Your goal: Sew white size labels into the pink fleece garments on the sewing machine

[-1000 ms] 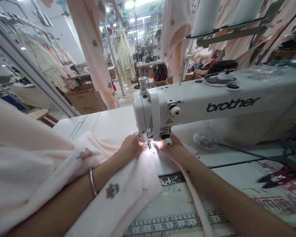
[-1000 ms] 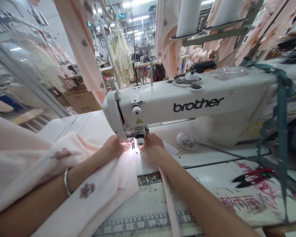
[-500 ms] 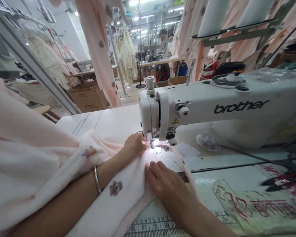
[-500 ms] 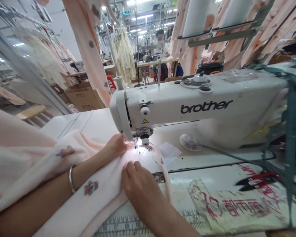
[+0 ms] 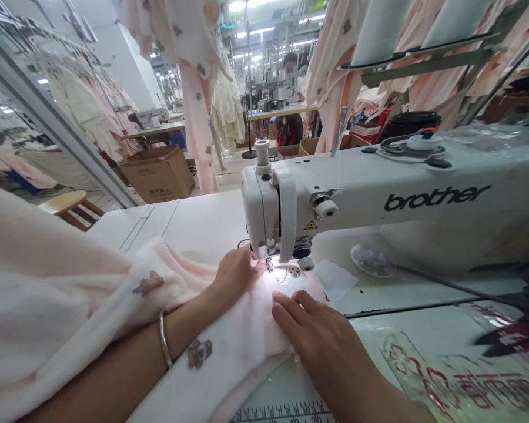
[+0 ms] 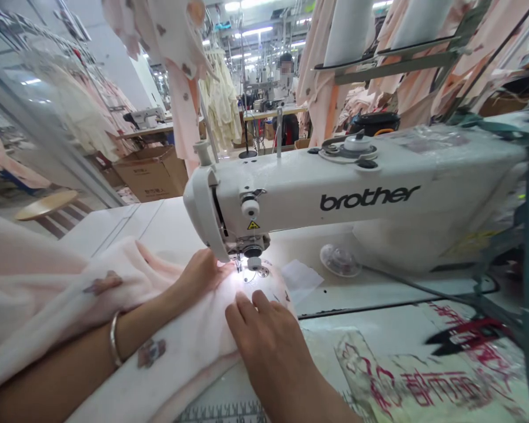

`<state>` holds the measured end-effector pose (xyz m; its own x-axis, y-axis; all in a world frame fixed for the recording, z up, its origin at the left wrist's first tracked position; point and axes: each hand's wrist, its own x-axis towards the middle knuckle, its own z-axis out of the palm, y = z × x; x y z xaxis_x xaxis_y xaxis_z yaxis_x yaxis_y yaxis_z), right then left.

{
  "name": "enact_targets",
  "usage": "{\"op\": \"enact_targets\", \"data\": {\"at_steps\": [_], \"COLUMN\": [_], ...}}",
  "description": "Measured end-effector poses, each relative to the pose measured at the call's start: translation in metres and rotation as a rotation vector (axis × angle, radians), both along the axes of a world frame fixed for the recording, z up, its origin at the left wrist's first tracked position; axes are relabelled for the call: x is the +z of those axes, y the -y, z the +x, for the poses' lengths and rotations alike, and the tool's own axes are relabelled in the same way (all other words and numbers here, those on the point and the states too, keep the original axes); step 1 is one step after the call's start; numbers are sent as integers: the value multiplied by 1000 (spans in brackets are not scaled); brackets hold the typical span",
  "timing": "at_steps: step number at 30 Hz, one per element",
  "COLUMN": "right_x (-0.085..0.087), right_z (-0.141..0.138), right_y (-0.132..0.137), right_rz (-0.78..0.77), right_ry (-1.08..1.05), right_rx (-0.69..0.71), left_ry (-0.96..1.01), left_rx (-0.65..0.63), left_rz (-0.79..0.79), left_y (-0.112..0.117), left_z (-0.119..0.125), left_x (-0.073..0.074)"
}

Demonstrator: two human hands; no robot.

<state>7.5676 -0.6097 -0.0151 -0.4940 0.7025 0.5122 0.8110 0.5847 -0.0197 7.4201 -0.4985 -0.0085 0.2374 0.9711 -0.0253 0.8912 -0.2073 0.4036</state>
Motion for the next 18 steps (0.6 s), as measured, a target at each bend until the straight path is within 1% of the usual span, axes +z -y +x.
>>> {"op": "enact_targets", "data": {"at_steps": [3, 7, 10, 14, 18], "right_x": [-5, -15, -17, -15, -4], "right_z": [-5, -16, -20, -20, -22], "right_y": [0, 3, 3, -5, -19], "right_rz": [26, 73, 102, 32, -97], "right_ry": [31, 75, 109, 162, 277], "right_rx": [5, -70, -77, -67, -3], "left_ry": [7, 21, 22, 13, 7], "left_rx": [-1, -31, -63, -95, -81], "left_rz": [12, 27, 30, 22, 7], "left_y": [1, 2, 0, -12, -29], "left_z": [0, -1, 0, -1, -7], "left_x": [0, -1, -2, -5, -8]}}
